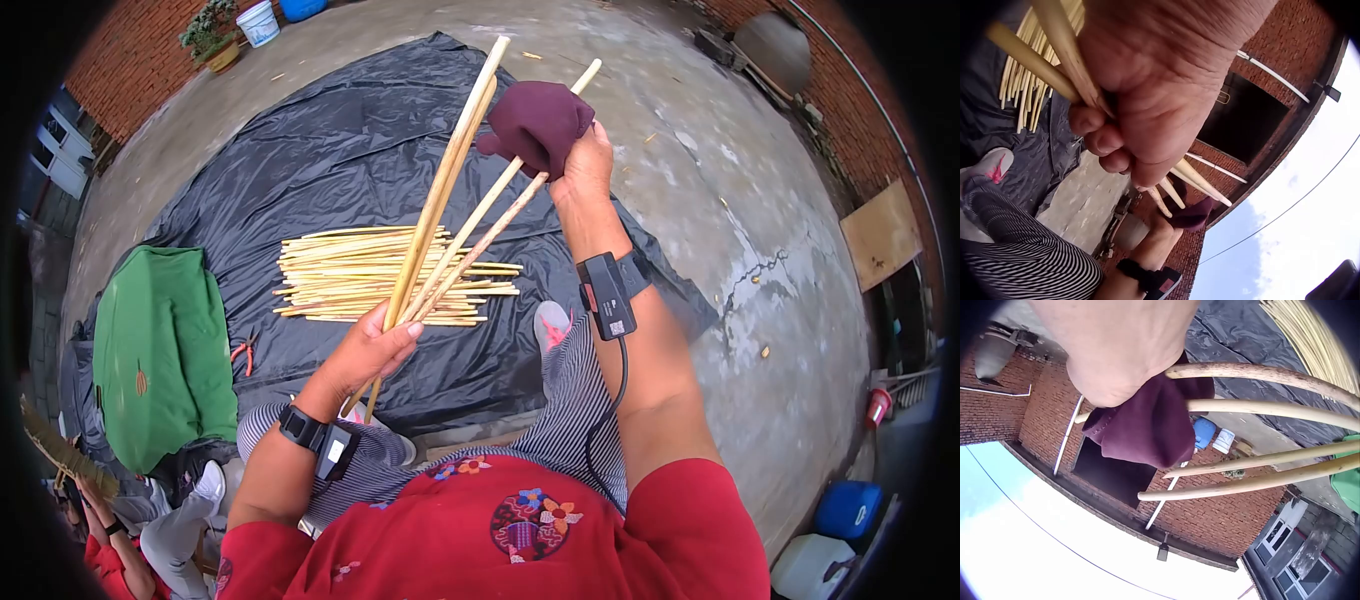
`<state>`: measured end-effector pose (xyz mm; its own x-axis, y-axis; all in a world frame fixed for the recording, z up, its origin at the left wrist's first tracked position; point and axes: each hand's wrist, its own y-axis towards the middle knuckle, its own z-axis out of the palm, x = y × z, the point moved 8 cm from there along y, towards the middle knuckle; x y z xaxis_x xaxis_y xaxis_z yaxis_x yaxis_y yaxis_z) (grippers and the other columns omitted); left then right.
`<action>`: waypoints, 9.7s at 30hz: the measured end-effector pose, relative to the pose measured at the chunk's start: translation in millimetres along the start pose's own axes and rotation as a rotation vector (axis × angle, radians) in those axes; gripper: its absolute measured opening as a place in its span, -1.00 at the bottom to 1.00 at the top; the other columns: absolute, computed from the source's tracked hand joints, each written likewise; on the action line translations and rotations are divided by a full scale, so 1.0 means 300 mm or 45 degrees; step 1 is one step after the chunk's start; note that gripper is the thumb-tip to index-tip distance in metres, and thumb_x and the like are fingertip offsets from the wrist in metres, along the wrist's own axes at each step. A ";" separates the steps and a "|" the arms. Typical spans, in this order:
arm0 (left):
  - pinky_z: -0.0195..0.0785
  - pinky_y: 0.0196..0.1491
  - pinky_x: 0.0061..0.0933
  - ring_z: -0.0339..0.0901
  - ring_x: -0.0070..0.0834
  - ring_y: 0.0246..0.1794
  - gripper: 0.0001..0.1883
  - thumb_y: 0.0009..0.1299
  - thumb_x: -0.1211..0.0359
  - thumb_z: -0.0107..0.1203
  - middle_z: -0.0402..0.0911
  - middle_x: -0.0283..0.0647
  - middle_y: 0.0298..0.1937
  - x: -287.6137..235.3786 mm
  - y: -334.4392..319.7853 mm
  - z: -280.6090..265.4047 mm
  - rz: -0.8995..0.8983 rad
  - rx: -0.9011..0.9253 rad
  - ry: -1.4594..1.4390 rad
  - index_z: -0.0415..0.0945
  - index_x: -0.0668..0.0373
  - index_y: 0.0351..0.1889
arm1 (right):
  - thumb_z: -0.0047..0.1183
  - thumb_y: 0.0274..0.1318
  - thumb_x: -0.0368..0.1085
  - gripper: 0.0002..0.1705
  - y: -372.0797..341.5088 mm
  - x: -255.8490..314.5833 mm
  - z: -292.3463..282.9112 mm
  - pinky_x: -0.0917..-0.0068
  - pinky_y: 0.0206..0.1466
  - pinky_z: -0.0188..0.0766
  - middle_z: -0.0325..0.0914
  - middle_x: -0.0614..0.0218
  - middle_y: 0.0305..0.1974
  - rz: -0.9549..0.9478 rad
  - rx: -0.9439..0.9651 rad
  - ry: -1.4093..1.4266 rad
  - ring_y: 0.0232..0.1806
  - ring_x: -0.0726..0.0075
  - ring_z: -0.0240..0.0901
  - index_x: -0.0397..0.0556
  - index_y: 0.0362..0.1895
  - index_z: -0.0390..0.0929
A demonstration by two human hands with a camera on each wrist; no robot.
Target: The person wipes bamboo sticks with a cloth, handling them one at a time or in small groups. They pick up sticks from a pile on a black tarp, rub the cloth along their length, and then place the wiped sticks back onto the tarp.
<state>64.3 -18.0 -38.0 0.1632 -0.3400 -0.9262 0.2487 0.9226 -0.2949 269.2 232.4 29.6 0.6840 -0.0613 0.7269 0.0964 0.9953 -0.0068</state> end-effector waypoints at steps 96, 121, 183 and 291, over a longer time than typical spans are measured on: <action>-0.02 -0.67 -0.70 0.07 -0.76 -0.71 -0.75 0.45 0.21 0.02 0.21 -0.48 -0.61 0.034 -0.034 -0.045 -0.110 0.068 -0.045 0.35 0.22 -0.21 | 0.10 0.07 -0.51 -0.54 0.156 0.164 -0.323 0.16 -0.22 0.68 0.50 0.09 -0.13 -0.358 -0.432 -0.026 -0.21 0.09 0.58 -0.20 0.07 0.27; 0.45 -0.42 -0.48 0.45 -0.55 -0.56 -0.83 0.43 0.26 0.05 0.40 -0.37 -0.47 -0.046 0.134 -0.026 0.152 -0.067 -0.463 0.32 0.09 -0.19 | -0.06 0.28 -0.28 -0.65 -0.410 -0.389 0.226 0.37 0.10 0.40 0.46 0.25 0.00 0.709 0.387 0.040 0.00 0.31 0.45 -0.07 0.12 0.33; 0.45 -0.37 -0.26 0.59 -0.26 -0.37 -0.48 0.30 0.21 0.15 0.54 -0.01 -0.36 -0.058 0.141 -0.041 0.313 -0.436 0.879 0.18 0.29 0.07 | 0.12 -0.03 -0.53 -0.71 -0.311 -0.311 0.212 0.44 -0.33 0.52 0.55 0.27 -0.30 0.405 0.354 -0.139 -0.39 0.39 0.52 0.00 -0.21 0.38; 0.45 -0.31 -0.45 0.47 -0.54 -0.50 -0.64 0.47 0.06 -0.08 0.44 -0.32 -0.49 0.038 0.088 0.071 -0.139 0.400 -0.073 0.38 0.20 -0.22 | 0.18 0.07 -0.33 -0.58 -0.258 -0.236 0.226 0.28 -0.12 0.63 0.53 0.08 -0.14 0.646 0.689 0.145 -0.15 0.14 0.57 -0.12 0.03 0.40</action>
<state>93.1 -1.4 -51.4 0.1703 -0.4516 -0.8758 0.5483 0.7819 -0.2966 164.2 164.9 25.3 0.6233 0.4366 0.6488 -0.5995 0.7995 0.0379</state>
